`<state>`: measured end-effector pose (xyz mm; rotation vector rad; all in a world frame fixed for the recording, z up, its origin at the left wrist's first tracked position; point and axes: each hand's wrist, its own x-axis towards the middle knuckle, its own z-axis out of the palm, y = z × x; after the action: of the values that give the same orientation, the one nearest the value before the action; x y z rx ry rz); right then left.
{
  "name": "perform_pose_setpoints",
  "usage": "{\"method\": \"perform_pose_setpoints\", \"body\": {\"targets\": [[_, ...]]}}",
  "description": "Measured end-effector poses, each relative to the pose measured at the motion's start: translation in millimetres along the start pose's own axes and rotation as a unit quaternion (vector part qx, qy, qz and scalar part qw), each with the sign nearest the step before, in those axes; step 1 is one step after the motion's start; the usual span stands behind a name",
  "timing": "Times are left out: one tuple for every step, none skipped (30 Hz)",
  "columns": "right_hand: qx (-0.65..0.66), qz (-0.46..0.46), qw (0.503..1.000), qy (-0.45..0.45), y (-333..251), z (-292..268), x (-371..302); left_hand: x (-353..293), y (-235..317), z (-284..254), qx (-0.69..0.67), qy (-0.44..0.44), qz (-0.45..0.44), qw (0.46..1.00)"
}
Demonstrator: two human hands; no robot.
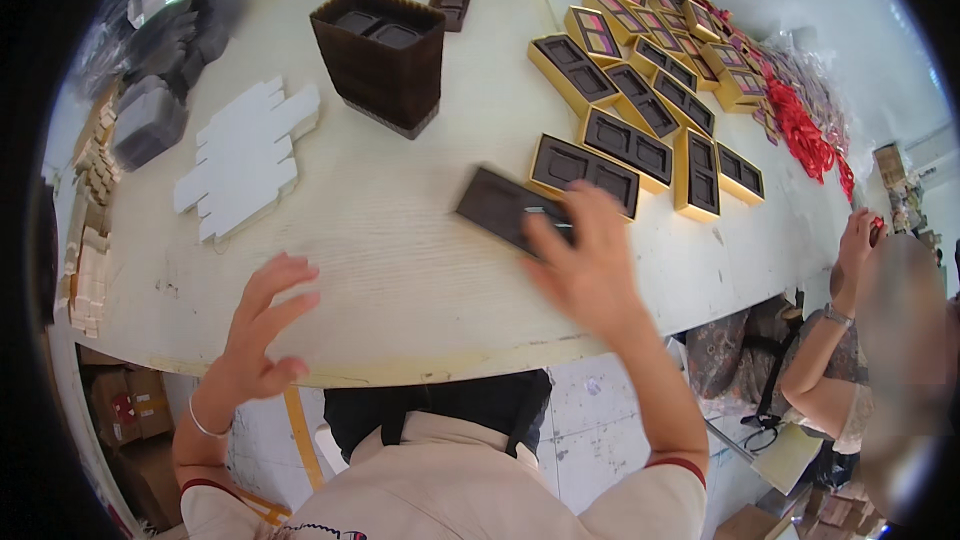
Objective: The person folds flat white cardboard pieces into small rectangular boxes and inserts dark rectangular inserts into each box. The person repeatedly picks up a flat piece, folds the sides, and places an insert inside, then sets the completed box aside.
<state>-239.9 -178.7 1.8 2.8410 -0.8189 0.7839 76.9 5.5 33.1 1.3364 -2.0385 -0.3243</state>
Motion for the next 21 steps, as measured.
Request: {"method": "perform_pose_setpoints", "body": {"targets": [[-0.045,0.004,0.999,-0.01,13.1,-6.8,-2.6,1.6,8.3,-5.2,-0.095,-0.01,0.015,0.995],[-0.046,0.0,0.999,-0.006,29.4,-11.9,-12.7,6.9,16.8,-11.1,-0.192,-0.02,0.034,0.981],[-0.04,0.017,0.999,-0.02,42.9,-12.0,-21.4,12.0,28.0,-18.2,-0.28,-0.028,0.046,0.958],[-0.026,0.035,0.999,-0.011,53.8,-9.2,-26.3,15.6,38.8,-20.8,-0.379,-0.039,0.071,0.922],[-0.032,0.056,0.998,-0.002,66.3,-6.8,-31.4,22.1,50.5,-23.6,-0.473,-0.047,0.098,0.874],[-0.021,0.098,0.995,-0.021,77.8,-8.5,-37.3,30.1,57.2,-25.8,-0.504,-0.053,0.145,0.85],[-0.028,0.105,0.994,-0.023,85.0,-9.1,-35.2,40.2,63.3,-29.9,-0.531,-0.063,0.192,0.823],[-0.051,0.115,0.992,-0.023,92.1,-9.1,-28.1,45.3,70.8,-35.7,-0.557,-0.075,0.24,0.792],[-0.076,0.126,0.989,-0.023,99.2,-8.3,-22.0,46.5,77.9,-41.5,-0.567,-0.077,0.25,0.781],[-0.081,0.147,0.986,-0.021,110.4,-3.3,-14.5,47.1,85.4,-46.7,-0.576,-0.079,0.261,0.771],[-0.089,0.169,0.981,-0.024,123.9,2.0,-9.1,48.1,90.4,-50.9,-0.59,-0.081,0.273,0.756],[-0.069,0.171,0.982,-0.036,134.6,5.2,-7.7,47.5,96.9,-55.1,-0.599,-0.061,0.253,0.757],[-0.107,0.139,0.984,-0.023,134.8,2.7,-5.4,42.0,103.1,-52.4,-0.6,-0.018,0.247,0.76],[-0.145,0.106,0.984,-0.009,134.5,-0.8,-2.8,34.8,110.9,-48.0,-0.601,0.024,0.241,0.761],[-0.183,0.074,0.98,0.004,133.6,-5.2,0.4,28.1,117.7,-43.9,-0.602,0.065,0.233,0.761],[-0.152,0.077,0.985,0.03,113.6,-4.7,15.1,22.8,121.7,-40.5,-0.604,0.092,0.229,0.758],[-0.105,0.064,0.992,0.036,97.7,-8.4,17.3,21.6,120.7,-34.6,-0.615,0.106,0.236,0.745],[-0.046,0.042,0.997,0.042,78.7,-4.3,28.9,20.6,120.9,-30.9,-0.623,0.107,0.247,0.734],[0.007,0.025,0.998,0.056,59.0,-0.4,39.4,24.8,114.8,-34.2,-0.618,0.058,0.266,0.737],[0.032,-0.026,0.998,0.047,35.4,6.8,49.0,29.9,105.5,-36.6,-0.616,0.008,0.284,0.735],[0.056,-0.072,0.995,0.037,10.8,17.2,55.8,39.7,90.4,-47.4,-0.597,-0.085,0.298,0.74]]}}
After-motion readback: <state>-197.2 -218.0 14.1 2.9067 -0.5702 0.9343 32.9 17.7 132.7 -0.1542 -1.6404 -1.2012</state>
